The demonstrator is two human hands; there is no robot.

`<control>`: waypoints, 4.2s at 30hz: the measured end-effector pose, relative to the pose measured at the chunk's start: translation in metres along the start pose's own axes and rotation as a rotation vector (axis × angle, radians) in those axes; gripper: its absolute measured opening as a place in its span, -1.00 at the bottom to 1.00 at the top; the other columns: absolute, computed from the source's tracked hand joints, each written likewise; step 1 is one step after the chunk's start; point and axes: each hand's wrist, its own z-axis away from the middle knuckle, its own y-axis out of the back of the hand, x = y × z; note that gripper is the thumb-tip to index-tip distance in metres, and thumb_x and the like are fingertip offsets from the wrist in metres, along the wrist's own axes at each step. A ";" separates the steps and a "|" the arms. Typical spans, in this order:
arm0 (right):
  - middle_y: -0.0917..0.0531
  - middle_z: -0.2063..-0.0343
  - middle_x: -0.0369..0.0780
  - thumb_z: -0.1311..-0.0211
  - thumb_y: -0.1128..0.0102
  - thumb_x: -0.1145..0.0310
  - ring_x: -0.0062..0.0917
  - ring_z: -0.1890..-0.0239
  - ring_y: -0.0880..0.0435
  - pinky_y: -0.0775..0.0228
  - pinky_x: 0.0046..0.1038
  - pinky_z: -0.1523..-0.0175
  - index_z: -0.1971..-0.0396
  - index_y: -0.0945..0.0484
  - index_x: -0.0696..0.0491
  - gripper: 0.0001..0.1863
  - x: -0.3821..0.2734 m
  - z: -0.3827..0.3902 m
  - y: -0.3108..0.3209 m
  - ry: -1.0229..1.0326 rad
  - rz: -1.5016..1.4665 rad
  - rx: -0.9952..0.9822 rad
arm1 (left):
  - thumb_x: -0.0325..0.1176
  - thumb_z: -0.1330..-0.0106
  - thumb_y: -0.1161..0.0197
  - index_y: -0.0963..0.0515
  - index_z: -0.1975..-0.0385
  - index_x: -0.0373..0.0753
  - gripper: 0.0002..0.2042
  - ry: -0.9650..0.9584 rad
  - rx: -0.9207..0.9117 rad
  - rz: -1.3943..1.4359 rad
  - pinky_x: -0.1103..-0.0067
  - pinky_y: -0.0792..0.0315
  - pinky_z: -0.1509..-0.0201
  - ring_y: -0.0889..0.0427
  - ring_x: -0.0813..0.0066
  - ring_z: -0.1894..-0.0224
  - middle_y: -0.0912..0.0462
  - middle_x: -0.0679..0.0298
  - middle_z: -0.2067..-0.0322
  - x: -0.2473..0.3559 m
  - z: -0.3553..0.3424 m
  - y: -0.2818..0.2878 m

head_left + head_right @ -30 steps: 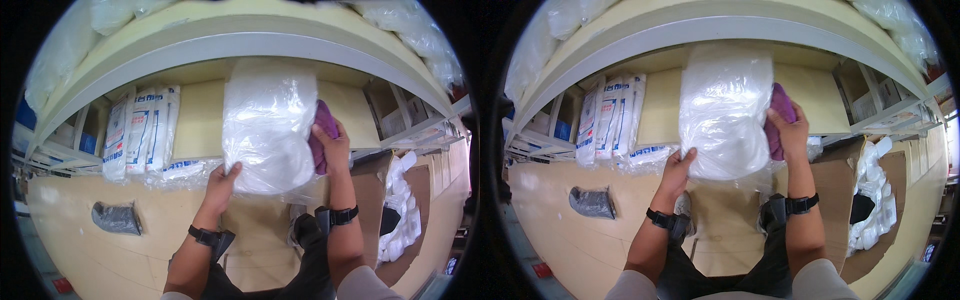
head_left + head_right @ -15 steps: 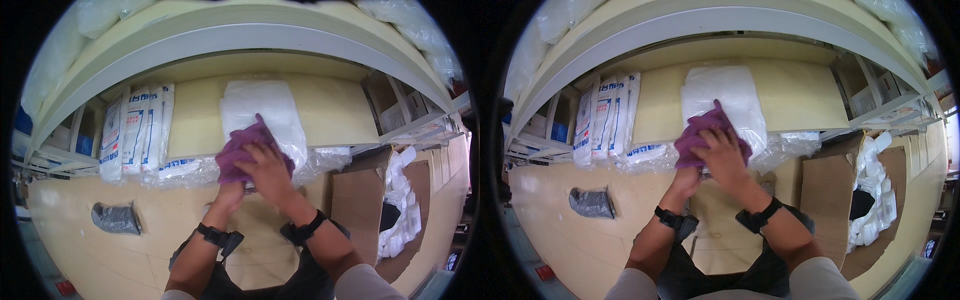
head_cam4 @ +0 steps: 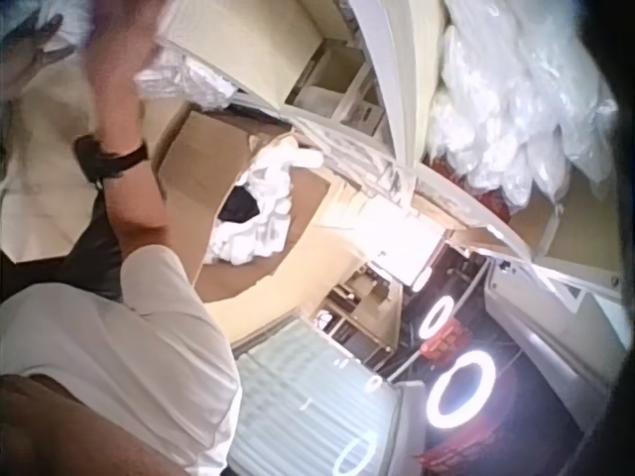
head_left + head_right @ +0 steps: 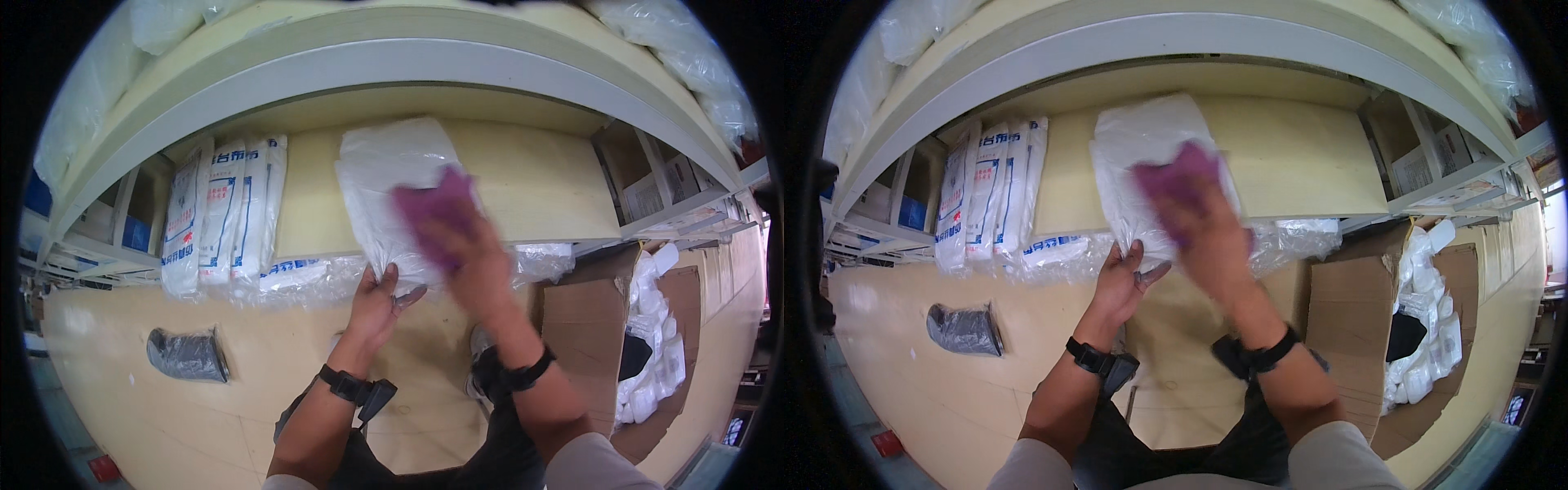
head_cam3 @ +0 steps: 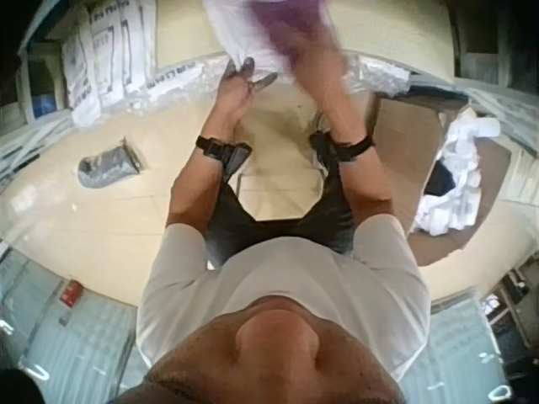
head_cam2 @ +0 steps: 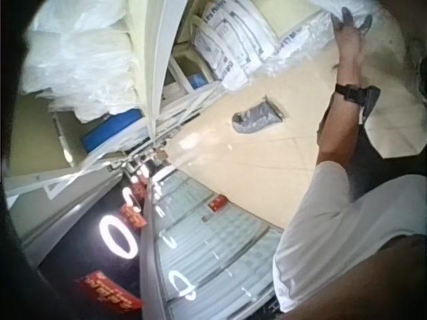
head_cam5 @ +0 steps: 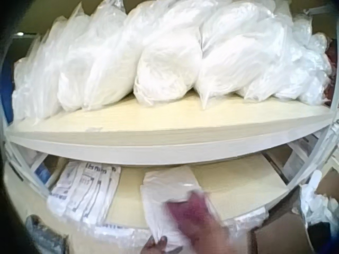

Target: The person wipes the plastic-wrapped packages on a shelf with a purple cloth. They handle each package one at a time, wiping the front and back surfaces, then placing them back on the shelf.

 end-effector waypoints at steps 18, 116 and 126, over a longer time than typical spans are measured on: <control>-0.52 -0.05 -0.07 0.12 -0.37 0.61 -0.01 -0.08 -0.54 -0.45 -0.09 -0.14 0.05 -0.55 -0.05 -0.47 0.016 0.017 0.000 -0.255 -0.039 0.079 | -0.47 -0.49 -0.12 -0.36 -0.29 -0.25 -0.61 0.078 0.045 -0.305 0.38 -0.59 -0.16 -0.58 0.29 -0.15 -0.55 0.19 -0.14 0.012 -0.004 0.015; -0.55 -0.09 -0.19 -0.09 -0.16 0.41 -0.15 -0.16 -0.46 -0.33 -0.07 -0.25 0.09 -0.78 -0.26 -0.60 -0.008 0.022 -0.053 0.105 0.247 -0.159 | 0.13 -0.44 -0.15 -0.59 0.33 -0.51 -0.39 -0.043 0.011 -1.424 0.18 -0.50 0.05 -0.67 -0.23 0.18 -0.68 -0.28 0.33 -0.017 0.012 0.025; -0.47 -0.12 0.07 -0.07 -0.19 0.55 0.12 -0.14 -0.49 -0.44 -0.07 -0.18 -0.17 -0.58 -0.13 -0.42 0.105 0.008 0.031 -0.483 0.370 0.254 | 0.06 -0.50 -0.15 -0.63 0.16 -0.45 -0.47 -0.181 -0.034 -1.169 0.38 -0.52 0.14 -0.68 0.27 0.32 -0.71 0.02 0.39 0.006 0.025 0.028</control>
